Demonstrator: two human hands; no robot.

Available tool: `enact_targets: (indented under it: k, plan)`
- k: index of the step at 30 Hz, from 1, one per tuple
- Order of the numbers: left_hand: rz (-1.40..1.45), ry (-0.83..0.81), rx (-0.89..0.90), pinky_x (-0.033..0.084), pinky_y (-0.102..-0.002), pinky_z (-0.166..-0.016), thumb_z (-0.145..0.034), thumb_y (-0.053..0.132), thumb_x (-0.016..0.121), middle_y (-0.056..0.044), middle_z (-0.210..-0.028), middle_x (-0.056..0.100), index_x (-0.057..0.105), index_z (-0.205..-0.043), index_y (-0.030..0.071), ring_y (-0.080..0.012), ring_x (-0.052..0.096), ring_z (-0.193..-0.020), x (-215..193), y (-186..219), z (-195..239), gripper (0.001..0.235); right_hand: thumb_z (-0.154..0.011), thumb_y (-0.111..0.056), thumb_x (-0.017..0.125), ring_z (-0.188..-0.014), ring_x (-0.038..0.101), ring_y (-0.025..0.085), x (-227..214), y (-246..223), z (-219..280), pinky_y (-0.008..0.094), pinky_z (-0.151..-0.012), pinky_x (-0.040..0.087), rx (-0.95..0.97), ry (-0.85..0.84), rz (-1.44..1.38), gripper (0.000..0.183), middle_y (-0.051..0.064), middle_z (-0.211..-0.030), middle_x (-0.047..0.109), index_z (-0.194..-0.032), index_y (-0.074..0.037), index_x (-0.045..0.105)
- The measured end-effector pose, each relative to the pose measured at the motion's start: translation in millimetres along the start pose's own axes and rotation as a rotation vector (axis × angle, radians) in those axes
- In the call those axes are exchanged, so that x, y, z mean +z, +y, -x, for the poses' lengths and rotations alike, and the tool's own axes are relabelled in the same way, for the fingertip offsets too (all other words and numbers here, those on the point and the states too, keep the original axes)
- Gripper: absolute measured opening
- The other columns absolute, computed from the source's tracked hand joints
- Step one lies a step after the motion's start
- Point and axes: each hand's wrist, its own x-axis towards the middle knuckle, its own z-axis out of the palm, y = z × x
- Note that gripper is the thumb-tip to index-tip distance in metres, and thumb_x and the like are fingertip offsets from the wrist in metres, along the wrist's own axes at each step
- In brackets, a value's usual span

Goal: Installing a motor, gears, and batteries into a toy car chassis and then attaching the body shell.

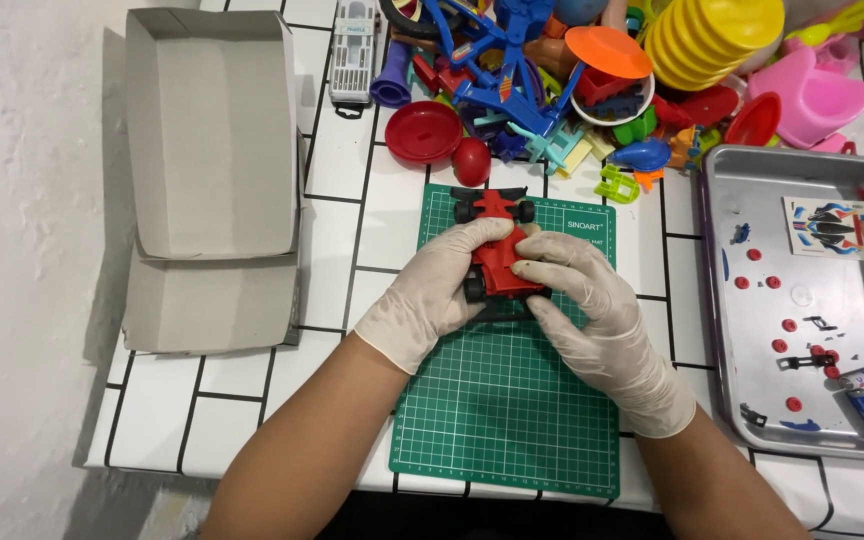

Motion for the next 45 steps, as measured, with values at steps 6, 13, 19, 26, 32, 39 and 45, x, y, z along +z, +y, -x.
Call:
enact_targets:
  k: [6,13,19,26,32,39,45]
  plan:
    - [-0.005,-0.053,-0.021,0.062,-0.053,-0.084,-0.082,0.007,0.083,-0.022,-0.107,0.070,0.063,-0.127,0.000,-0.0374,0.074,-0.095,-2,4,4,0.050,-0.077,-0.038,0.087,-0.129,0.060,0.045,-2,-5,-5,0.061,-0.112,0.045,-0.072,-0.037,0.017,0.069,0.021,-0.133,0.065,-0.132,-0.004,0.065]
    - [-0.019,-0.113,-0.076,0.062,-0.046,-0.086,-0.086,0.011,0.079,-0.018,-0.105,0.069,0.060,-0.130,-0.001,-0.0305,0.074,-0.093,-4,4,13,0.050,-0.085,-0.023,0.083,-0.128,0.061,0.042,0,1,-2,0.062,-0.112,0.042,-0.137,-0.040,0.222,0.063,0.017,-0.135,0.066,-0.140,-0.004,0.057]
    - [0.025,-0.183,-0.122,0.062,-0.043,-0.080,-0.090,0.006,0.073,-0.010,-0.089,0.064,0.058,-0.124,0.000,-0.0185,0.067,-0.075,9,11,40,0.038,-0.087,-0.015,0.081,-0.121,0.067,0.041,7,6,2,0.059,-0.108,0.048,-0.190,0.009,0.302,0.045,0.015,-0.130,0.070,-0.129,-0.006,0.067]
    - [0.071,-0.232,-0.169,0.059,-0.040,-0.076,-0.090,0.006,0.072,-0.005,-0.090,0.062,0.055,-0.125,0.000,-0.0144,0.059,-0.072,0,5,25,0.039,-0.091,-0.016,0.078,-0.108,0.072,0.040,16,18,3,0.055,-0.098,0.054,-0.301,0.122,0.335,0.031,0.015,-0.121,0.074,-0.118,-0.006,0.069]
    - [-0.006,-0.230,-0.188,0.059,-0.041,-0.072,-0.091,0.011,0.072,-0.007,-0.089,0.063,0.059,-0.119,-0.001,-0.0173,0.063,-0.072,2,8,34,0.033,-0.093,-0.025,0.075,-0.103,0.074,0.038,15,20,3,0.053,-0.093,0.055,-0.338,0.136,0.309,0.025,0.014,-0.116,0.076,-0.111,-0.007,0.072]
    - [-0.235,-0.301,-0.060,0.045,-0.047,-0.101,-0.097,0.056,0.064,0.000,-0.095,0.064,0.062,-0.116,0.010,-0.0167,0.062,-0.089,25,13,58,0.050,-0.090,-0.015,0.080,-0.092,0.073,0.039,2,4,-3,0.051,-0.086,0.057,-0.312,0.248,0.272,0.021,0.016,-0.107,0.076,-0.104,-0.003,0.072]
    - [-0.827,-0.293,0.148,0.060,-0.048,-0.094,-0.090,0.079,0.025,-0.033,-0.117,0.070,0.045,-0.142,-0.017,-0.0394,0.072,-0.108,17,24,57,0.111,-0.088,-0.011,0.082,-0.088,0.071,0.042,-27,-4,-11,0.052,-0.083,0.057,-0.358,0.313,0.292,0.023,0.020,-0.104,0.074,-0.103,0.002,0.070]
